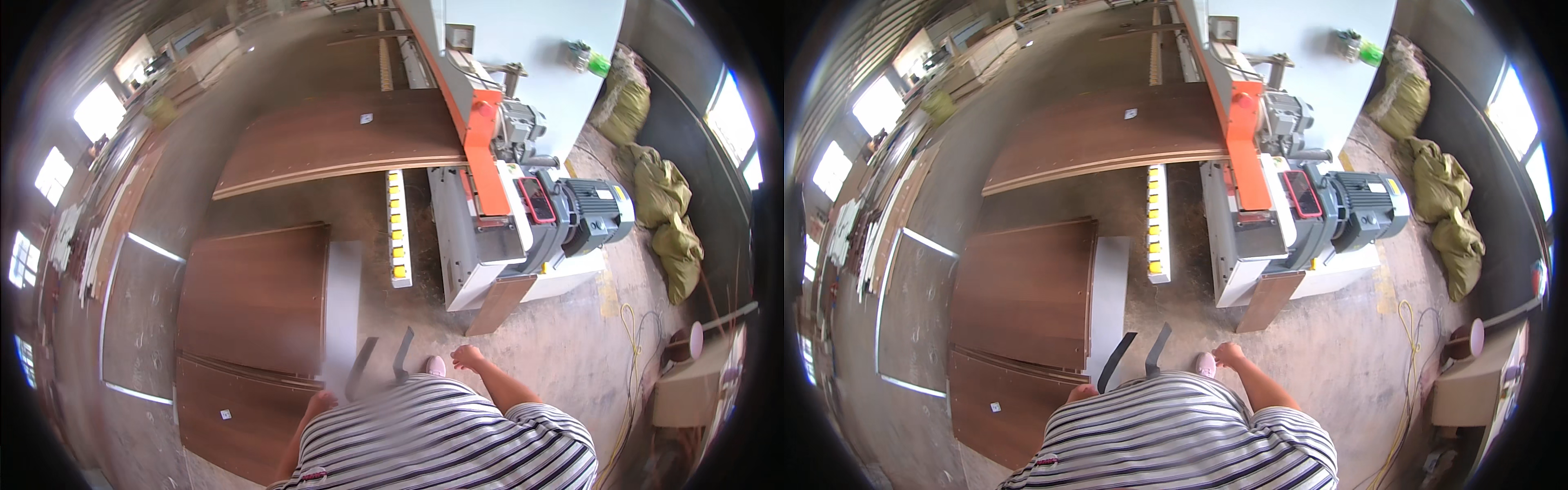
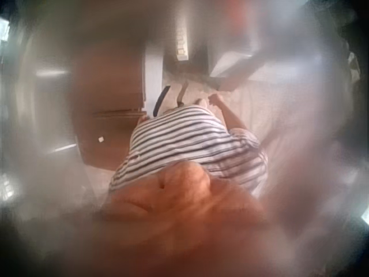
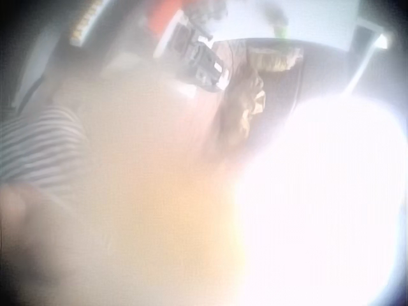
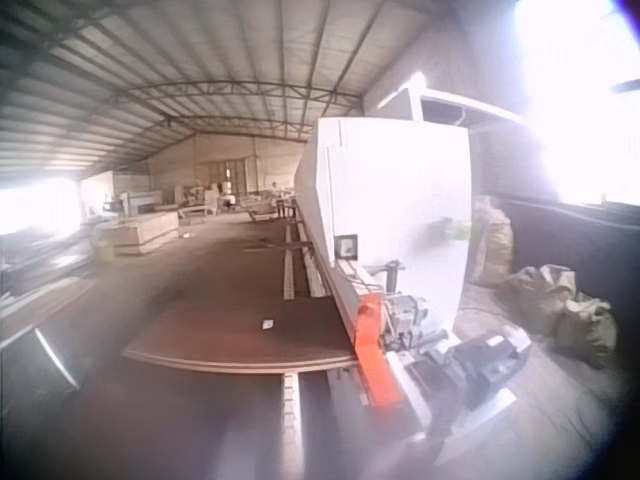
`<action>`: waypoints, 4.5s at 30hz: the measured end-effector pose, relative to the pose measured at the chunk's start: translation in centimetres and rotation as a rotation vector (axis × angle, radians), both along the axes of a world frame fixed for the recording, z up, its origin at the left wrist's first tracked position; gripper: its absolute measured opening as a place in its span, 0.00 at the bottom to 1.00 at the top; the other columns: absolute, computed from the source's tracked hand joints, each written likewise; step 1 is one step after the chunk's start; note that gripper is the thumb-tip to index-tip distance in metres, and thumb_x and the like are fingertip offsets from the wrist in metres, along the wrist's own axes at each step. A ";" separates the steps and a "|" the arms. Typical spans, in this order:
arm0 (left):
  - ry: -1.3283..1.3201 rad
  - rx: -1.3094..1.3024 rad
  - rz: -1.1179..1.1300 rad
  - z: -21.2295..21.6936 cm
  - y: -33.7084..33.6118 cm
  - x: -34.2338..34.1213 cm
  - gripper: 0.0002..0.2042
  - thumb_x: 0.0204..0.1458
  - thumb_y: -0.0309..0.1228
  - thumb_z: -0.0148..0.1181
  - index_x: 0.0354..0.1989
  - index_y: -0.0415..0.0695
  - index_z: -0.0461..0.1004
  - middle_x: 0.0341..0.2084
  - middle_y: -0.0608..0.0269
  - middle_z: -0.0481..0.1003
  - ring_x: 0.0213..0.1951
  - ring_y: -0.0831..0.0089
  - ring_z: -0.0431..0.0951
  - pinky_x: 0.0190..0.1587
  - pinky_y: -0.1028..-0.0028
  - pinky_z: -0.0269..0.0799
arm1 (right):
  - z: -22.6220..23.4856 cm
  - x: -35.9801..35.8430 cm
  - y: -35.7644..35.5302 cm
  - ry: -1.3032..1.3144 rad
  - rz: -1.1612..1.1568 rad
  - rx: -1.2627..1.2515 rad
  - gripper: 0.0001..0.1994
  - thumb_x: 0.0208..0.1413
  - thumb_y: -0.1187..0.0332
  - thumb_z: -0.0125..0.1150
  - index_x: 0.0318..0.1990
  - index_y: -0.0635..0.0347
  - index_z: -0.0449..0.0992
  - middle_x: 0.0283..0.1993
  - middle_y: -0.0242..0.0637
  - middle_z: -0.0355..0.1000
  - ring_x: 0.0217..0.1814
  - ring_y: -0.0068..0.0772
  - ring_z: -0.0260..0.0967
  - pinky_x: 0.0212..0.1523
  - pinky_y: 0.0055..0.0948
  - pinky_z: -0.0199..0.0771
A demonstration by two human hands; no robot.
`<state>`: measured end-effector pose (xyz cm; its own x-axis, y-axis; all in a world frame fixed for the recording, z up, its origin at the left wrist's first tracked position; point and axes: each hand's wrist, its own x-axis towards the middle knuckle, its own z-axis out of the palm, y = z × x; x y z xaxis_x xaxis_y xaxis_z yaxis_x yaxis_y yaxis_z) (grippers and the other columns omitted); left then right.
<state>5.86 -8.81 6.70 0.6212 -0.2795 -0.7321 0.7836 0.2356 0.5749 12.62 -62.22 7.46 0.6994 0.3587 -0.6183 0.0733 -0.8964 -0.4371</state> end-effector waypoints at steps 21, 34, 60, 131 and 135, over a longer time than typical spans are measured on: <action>-0.408 0.401 0.095 13.3 -11.0 13.8 0.22 0.55 0.42 0.49 0.51 0.39 0.61 0.43 0.55 0.70 0.45 0.66 0.71 0.46 0.68 0.66 | 5.8 0.5 -10.4 0.275 -1.244 0.721 0.12 0.51 0.60 0.56 0.31 0.61 0.74 0.28 0.36 0.74 0.24 0.27 0.72 0.24 0.25 0.71; -0.289 -0.257 0.846 23.4 -13.5 25.9 0.46 0.45 0.51 0.58 0.63 0.40 0.37 0.58 0.54 0.55 0.60 0.62 0.55 0.60 0.62 0.54 | 21.5 14.4 -16.4 -1.256 -1.064 0.276 0.11 0.55 0.65 0.50 0.32 0.66 0.67 0.31 0.43 0.68 0.34 0.42 0.66 0.37 0.35 0.66; 0.037 -0.125 1.298 15.6 4.5 14.2 0.26 0.55 0.44 0.47 0.56 0.38 0.57 0.58 0.54 0.57 0.57 0.59 0.59 0.58 0.59 0.54 | 26.3 3.2 6.4 -0.536 -0.976 0.395 0.21 0.61 0.55 0.40 0.40 0.69 0.65 0.32 0.52 0.66 0.33 0.46 0.60 0.37 0.37 0.62; -0.599 0.764 -0.696 1.4 0.1 6.3 0.10 0.45 0.33 0.58 0.32 0.40 0.71 0.24 0.61 0.73 0.23 0.76 0.72 0.26 0.76 0.69 | -0.6 6.1 -1.9 -0.236 -0.617 0.198 0.08 0.47 0.68 0.54 0.27 0.63 0.75 0.23 0.36 0.73 0.23 0.26 0.72 0.26 0.26 0.74; -0.566 0.764 -0.743 2.7 -3.9 9.1 0.09 0.47 0.33 0.56 0.33 0.40 0.71 0.24 0.61 0.73 0.22 0.76 0.72 0.26 0.76 0.68 | 2.0 4.0 -6.5 -0.086 -0.887 0.172 0.09 0.47 0.66 0.53 0.28 0.63 0.75 0.23 0.37 0.73 0.22 0.29 0.73 0.26 0.27 0.74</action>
<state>14.95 -12.74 9.44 0.7786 -0.3185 -0.5407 0.1757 -0.7166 0.6750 16.64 -68.74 9.43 0.8042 -0.2512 -0.5386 -0.5742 -0.5619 -0.5954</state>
